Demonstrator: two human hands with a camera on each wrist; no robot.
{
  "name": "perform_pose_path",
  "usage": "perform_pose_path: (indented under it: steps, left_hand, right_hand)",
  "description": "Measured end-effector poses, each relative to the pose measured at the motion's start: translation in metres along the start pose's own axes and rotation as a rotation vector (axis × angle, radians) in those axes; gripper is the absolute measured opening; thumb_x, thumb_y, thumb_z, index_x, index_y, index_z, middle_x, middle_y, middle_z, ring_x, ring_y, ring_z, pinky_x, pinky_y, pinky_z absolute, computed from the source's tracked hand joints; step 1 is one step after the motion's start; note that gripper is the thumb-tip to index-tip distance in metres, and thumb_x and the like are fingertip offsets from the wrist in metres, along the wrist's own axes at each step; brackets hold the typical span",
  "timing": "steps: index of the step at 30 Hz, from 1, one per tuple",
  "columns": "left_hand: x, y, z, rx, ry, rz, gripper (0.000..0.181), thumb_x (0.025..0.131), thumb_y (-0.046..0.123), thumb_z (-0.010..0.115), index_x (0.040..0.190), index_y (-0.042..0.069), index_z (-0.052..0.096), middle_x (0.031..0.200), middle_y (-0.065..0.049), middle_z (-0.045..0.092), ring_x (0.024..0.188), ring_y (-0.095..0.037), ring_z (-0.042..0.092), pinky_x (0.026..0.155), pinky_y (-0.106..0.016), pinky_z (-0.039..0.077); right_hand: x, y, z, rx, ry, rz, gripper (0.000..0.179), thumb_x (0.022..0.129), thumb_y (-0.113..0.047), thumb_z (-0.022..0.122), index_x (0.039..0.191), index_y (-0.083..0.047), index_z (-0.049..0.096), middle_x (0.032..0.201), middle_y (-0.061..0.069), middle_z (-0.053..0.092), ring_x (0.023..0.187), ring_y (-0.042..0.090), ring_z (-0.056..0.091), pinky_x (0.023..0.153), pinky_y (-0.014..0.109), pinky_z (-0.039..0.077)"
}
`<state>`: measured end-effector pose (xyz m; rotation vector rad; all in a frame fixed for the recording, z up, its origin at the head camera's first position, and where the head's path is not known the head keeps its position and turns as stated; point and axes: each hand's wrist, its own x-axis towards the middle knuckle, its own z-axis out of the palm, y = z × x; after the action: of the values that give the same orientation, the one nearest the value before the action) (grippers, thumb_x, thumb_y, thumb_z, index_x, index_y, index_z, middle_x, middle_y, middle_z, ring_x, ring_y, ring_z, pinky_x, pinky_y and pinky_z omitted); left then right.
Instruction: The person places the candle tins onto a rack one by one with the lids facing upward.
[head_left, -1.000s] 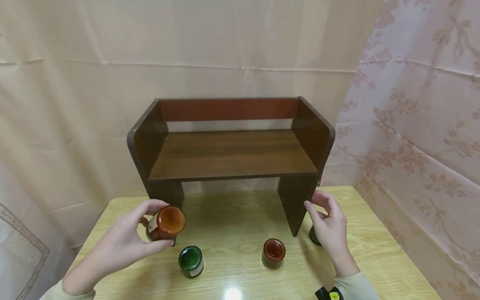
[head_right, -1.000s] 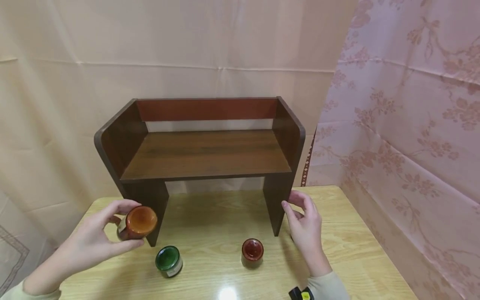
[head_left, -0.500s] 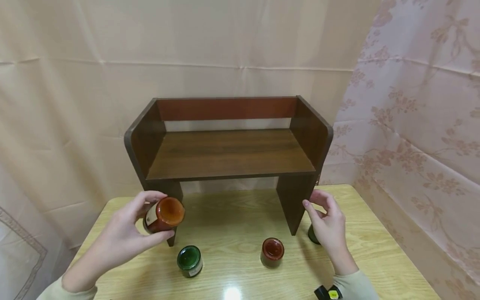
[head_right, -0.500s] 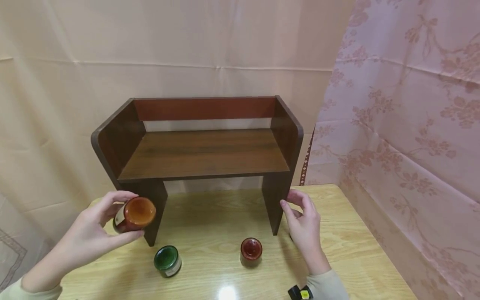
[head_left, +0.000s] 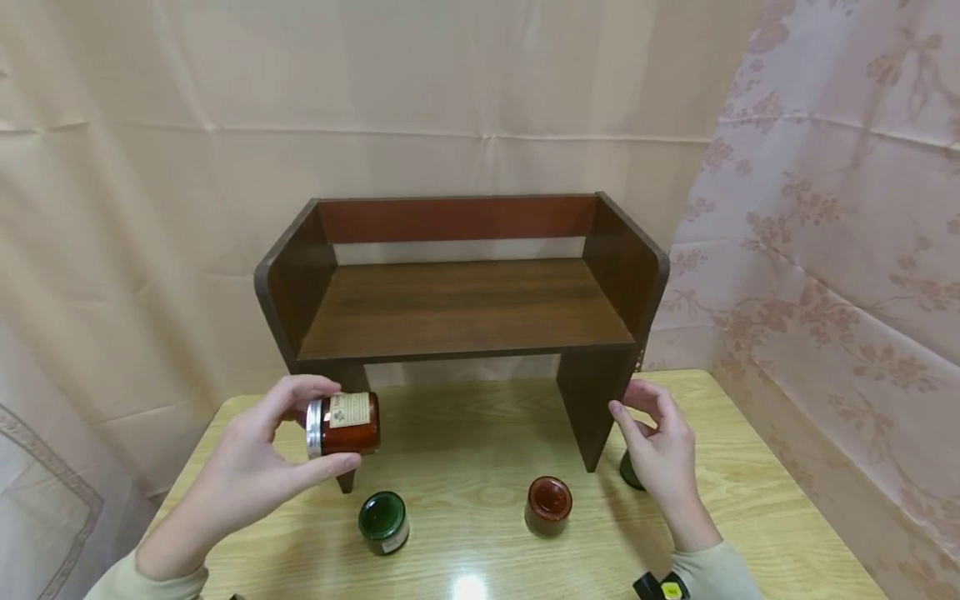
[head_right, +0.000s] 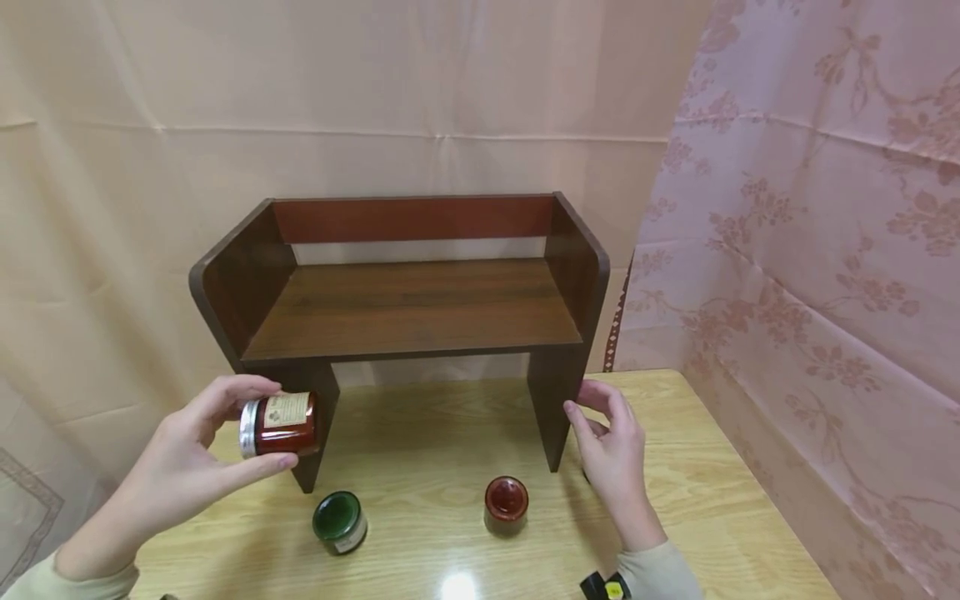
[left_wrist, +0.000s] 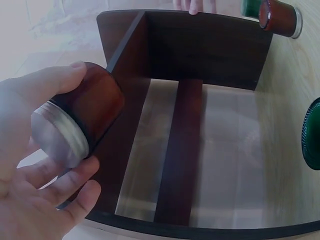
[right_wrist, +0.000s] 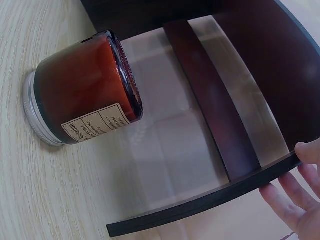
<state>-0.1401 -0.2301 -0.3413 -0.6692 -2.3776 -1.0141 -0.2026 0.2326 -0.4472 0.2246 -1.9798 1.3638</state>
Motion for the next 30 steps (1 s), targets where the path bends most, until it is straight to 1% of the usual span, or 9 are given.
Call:
perform_pose_path:
  steps: [4, 6, 11, 15, 18, 20, 24, 27, 30]
  left_hand:
    - [0.002, 0.001, 0.002, -0.032, 0.027, 0.022, 0.086, 0.065, 0.012, 0.108, 0.138, 0.021, 0.064, 0.118, 0.008, 0.074, 0.095, -0.009, 0.066, 0.082, -0.016, 0.052]
    - [0.004, 0.002, 0.003, -0.063, 0.038, 0.033, 0.088, 0.065, 0.008, 0.107, 0.14, 0.019, 0.063, 0.12, 0.005, 0.075, 0.096, -0.009, 0.068, 0.085, -0.015, 0.052]
    - [0.008, 0.003, 0.005, -0.135, 0.049, 0.078, 0.088, 0.066, -0.001, 0.105, 0.141, 0.012, 0.061, 0.119, 0.001, 0.076, 0.095, -0.009, 0.07, 0.085, -0.014, 0.056]
    - [0.012, 0.003, 0.004, -0.172, 0.049, 0.121, 0.084, 0.067, -0.005, 0.102, 0.139, 0.008, 0.061, 0.108, 0.004, 0.075, 0.088, -0.009, 0.067, 0.08, -0.016, 0.056]
    - [0.014, 0.005, 0.004, -0.195, 0.05, 0.133, 0.082, 0.067, -0.008, 0.101, 0.138, 0.007, 0.063, 0.098, 0.005, 0.07, 0.084, -0.009, 0.064, 0.077, -0.018, 0.055]
    - [0.015, 0.006, 0.003, -0.204, 0.053, 0.133, 0.081, 0.067, -0.008, 0.101, 0.138, 0.007, 0.065, 0.095, 0.004, 0.067, 0.084, -0.01, 0.062, 0.076, -0.019, 0.053]
    - [0.019, 0.011, 0.002, -0.184, 0.064, 0.118, 0.081, 0.069, -0.005, 0.102, 0.14, 0.011, 0.067, 0.102, 0.003, 0.068, 0.089, -0.01, 0.061, 0.073, -0.018, 0.05]
    - [0.023, 0.016, 0.001, -0.137, 0.082, 0.13, 0.081, 0.069, -0.002, 0.102, 0.141, 0.014, 0.069, 0.11, 0.004, 0.07, 0.092, -0.009, 0.059, 0.072, -0.018, 0.048]
    - [0.029, 0.021, -0.001, -0.112, 0.101, 0.146, 0.079, 0.07, -0.002, 0.102, 0.141, 0.013, 0.07, 0.119, 0.003, 0.071, 0.096, -0.008, 0.059, 0.074, -0.018, 0.047]
  right_hand:
    - [0.0, 0.001, 0.0, -0.001, -0.001, -0.006, 0.036, 0.094, 0.01, 0.081, 0.127, 0.004, 0.068, 0.11, 0.016, 0.076, 0.103, -0.006, 0.069, 0.076, 0.007, 0.057]
    - [0.0, 0.001, 0.0, 0.0, -0.003, -0.008, 0.037, 0.093, 0.01, 0.081, 0.128, 0.004, 0.068, 0.111, 0.016, 0.076, 0.103, -0.006, 0.069, 0.076, 0.007, 0.057]
    - [0.0, 0.0, -0.001, -0.009, -0.009, -0.006, 0.035, 0.094, 0.009, 0.081, 0.127, 0.004, 0.068, 0.11, 0.015, 0.076, 0.103, -0.006, 0.069, 0.076, 0.007, 0.057]
    - [0.0, -0.001, -0.002, -0.027, -0.009, 0.0, 0.035, 0.095, 0.008, 0.081, 0.127, 0.003, 0.068, 0.11, 0.014, 0.076, 0.103, -0.007, 0.068, 0.076, 0.007, 0.056]
    - [0.0, 0.0, -0.002, -0.024, -0.007, 0.002, 0.036, 0.094, 0.008, 0.081, 0.127, 0.003, 0.068, 0.111, 0.015, 0.076, 0.103, -0.007, 0.068, 0.076, 0.007, 0.056]
    - [0.0, 0.001, -0.001, -0.02, -0.006, 0.0, 0.037, 0.093, 0.009, 0.082, 0.127, 0.003, 0.069, 0.111, 0.016, 0.076, 0.103, -0.007, 0.068, 0.076, 0.007, 0.056]
    - [0.001, 0.002, -0.001, -0.021, -0.005, -0.003, 0.037, 0.093, 0.009, 0.082, 0.127, 0.004, 0.069, 0.111, 0.017, 0.076, 0.103, -0.008, 0.068, 0.076, 0.007, 0.056]
    - [0.001, 0.0, -0.002, -0.028, -0.004, -0.003, 0.036, 0.094, 0.008, 0.082, 0.126, 0.004, 0.069, 0.11, 0.016, 0.077, 0.103, -0.008, 0.068, 0.076, 0.007, 0.056]
    - [0.001, 0.0, -0.002, -0.029, -0.004, -0.003, 0.035, 0.094, 0.008, 0.082, 0.126, 0.004, 0.068, 0.11, 0.015, 0.077, 0.103, -0.009, 0.068, 0.076, 0.007, 0.056]
